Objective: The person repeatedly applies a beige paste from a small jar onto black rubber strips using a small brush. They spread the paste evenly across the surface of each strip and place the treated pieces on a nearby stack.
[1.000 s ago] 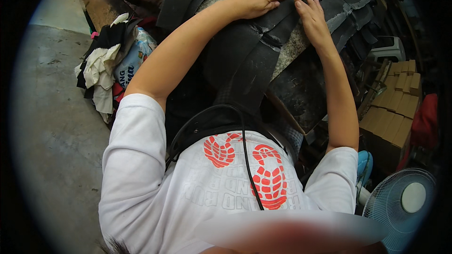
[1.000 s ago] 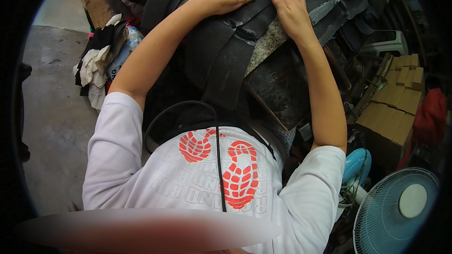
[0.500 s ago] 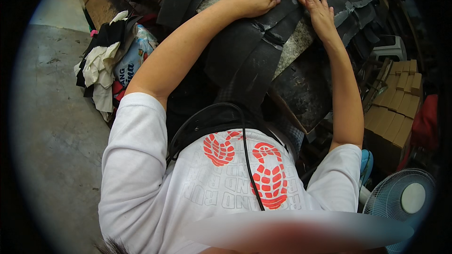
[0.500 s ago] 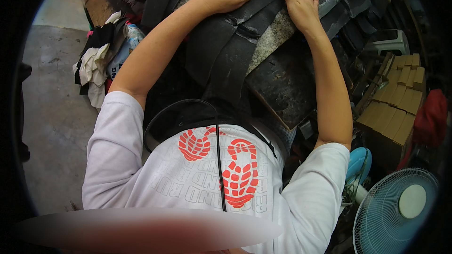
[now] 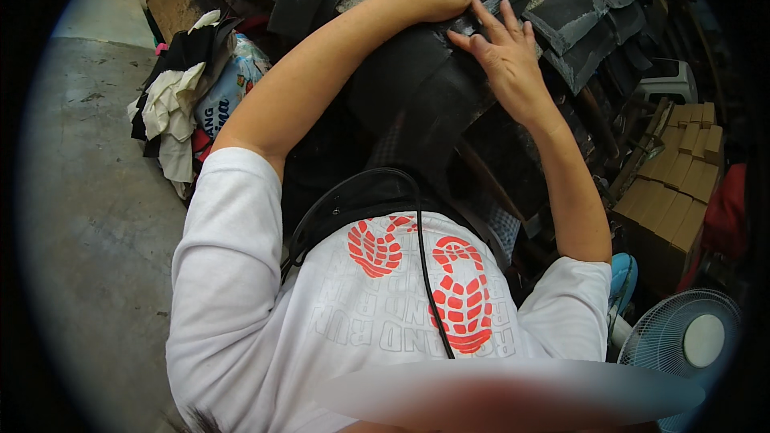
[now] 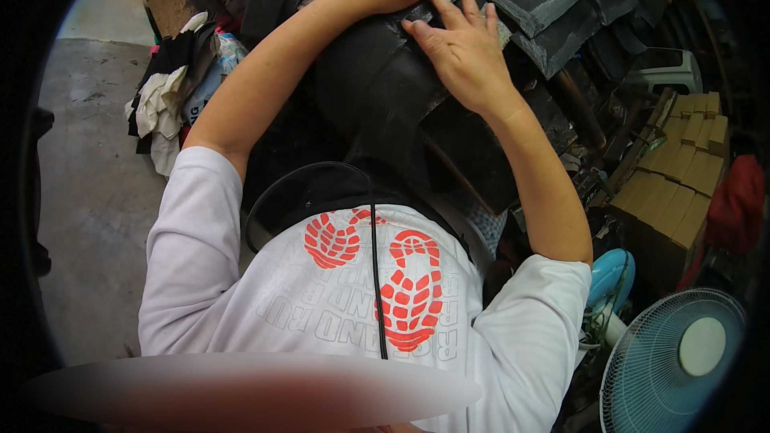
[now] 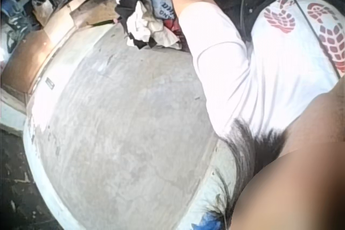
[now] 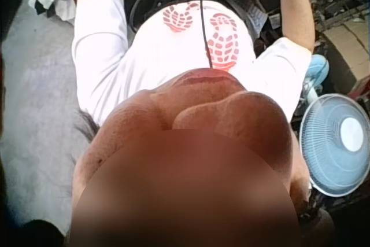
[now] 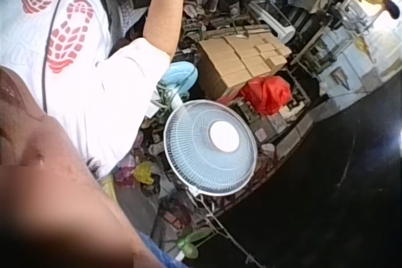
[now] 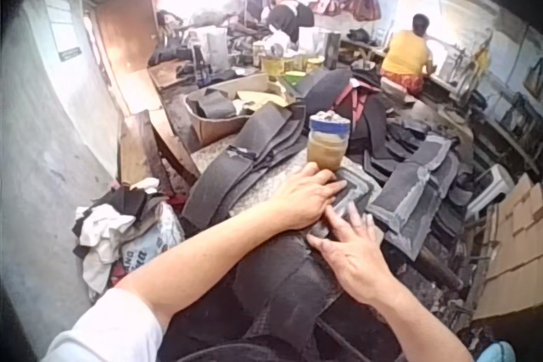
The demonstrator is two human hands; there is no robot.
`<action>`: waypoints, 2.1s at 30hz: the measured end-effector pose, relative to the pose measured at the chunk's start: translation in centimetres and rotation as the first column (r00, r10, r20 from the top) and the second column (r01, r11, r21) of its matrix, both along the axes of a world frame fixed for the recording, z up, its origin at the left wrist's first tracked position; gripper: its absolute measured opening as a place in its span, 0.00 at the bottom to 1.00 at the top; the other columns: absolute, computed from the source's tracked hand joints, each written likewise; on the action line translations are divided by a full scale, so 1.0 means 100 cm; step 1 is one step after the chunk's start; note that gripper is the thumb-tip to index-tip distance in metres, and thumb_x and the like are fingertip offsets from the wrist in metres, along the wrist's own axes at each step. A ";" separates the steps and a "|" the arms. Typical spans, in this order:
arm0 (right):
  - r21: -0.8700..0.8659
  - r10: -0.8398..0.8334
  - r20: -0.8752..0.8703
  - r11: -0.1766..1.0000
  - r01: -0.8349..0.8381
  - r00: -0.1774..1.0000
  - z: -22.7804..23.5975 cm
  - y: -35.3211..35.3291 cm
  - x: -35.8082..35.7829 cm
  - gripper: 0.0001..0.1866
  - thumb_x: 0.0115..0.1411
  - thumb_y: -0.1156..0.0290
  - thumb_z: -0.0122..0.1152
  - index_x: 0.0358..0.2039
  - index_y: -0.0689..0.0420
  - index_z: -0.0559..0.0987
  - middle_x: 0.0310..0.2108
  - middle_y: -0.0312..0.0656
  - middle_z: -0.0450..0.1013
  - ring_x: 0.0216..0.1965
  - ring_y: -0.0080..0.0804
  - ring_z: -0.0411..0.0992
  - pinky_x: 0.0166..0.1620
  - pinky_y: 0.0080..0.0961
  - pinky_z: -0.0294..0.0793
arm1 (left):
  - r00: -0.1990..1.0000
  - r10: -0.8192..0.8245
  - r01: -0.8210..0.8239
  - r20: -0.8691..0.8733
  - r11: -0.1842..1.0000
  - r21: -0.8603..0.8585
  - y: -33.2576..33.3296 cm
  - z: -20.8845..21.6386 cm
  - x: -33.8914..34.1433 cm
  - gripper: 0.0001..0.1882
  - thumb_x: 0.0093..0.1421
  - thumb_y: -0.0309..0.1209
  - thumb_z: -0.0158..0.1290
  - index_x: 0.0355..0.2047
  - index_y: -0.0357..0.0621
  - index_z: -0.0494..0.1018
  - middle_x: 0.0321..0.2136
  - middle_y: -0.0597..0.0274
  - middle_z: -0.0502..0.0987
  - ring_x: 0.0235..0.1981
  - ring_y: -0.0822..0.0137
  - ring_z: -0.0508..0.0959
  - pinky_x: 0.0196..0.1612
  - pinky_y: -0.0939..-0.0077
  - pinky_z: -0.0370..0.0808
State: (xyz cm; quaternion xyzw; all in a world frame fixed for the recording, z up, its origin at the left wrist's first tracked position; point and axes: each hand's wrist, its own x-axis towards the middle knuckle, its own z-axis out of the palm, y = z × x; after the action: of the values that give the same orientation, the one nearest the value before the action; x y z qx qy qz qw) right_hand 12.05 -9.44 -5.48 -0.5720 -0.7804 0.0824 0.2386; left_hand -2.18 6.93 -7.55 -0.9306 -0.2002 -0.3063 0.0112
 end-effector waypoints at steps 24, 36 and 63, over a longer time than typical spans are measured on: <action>0.360 -0.187 0.458 0.933 0.011 0.869 0.009 -0.018 0.000 0.32 0.62 0.32 0.52 0.51 0.41 0.85 0.66 0.33 0.69 0.72 0.41 0.55 0.71 0.68 0.31 | 0.993 0.058 -0.057 -0.102 0.998 0.011 -0.033 -0.007 -0.043 0.19 0.69 0.41 0.51 0.59 0.60 0.77 0.59 0.73 0.76 0.60 0.65 0.72 0.64 0.64 0.66; 0.281 -0.315 0.546 0.942 0.184 0.777 0.013 0.011 0.016 0.32 0.67 0.34 0.45 0.56 0.42 0.82 0.67 0.40 0.67 0.73 0.46 0.54 0.71 0.68 0.38 | 0.983 0.111 -0.103 -0.149 0.993 0.057 -0.021 -0.003 -0.027 0.20 0.71 0.44 0.48 0.60 0.63 0.76 0.59 0.75 0.75 0.59 0.64 0.72 0.64 0.60 0.64; -0.028 -0.248 0.507 0.952 0.304 0.826 0.103 0.182 0.037 0.39 0.50 0.32 0.66 0.57 0.43 0.81 0.62 0.45 0.71 0.64 0.49 0.66 0.63 0.65 0.62 | 0.671 0.233 0.263 0.703 0.812 -0.521 0.106 0.039 0.030 0.19 0.64 0.36 0.62 0.50 0.38 0.78 0.44 0.52 0.84 0.46 0.64 0.82 0.52 0.69 0.77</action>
State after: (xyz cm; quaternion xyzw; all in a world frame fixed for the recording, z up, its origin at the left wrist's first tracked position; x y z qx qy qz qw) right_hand 15.77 8.78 4.81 -0.6926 -0.7187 -0.0613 0.0079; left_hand 0.84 17.48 -3.61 -0.6825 -0.2628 -0.5797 -0.3592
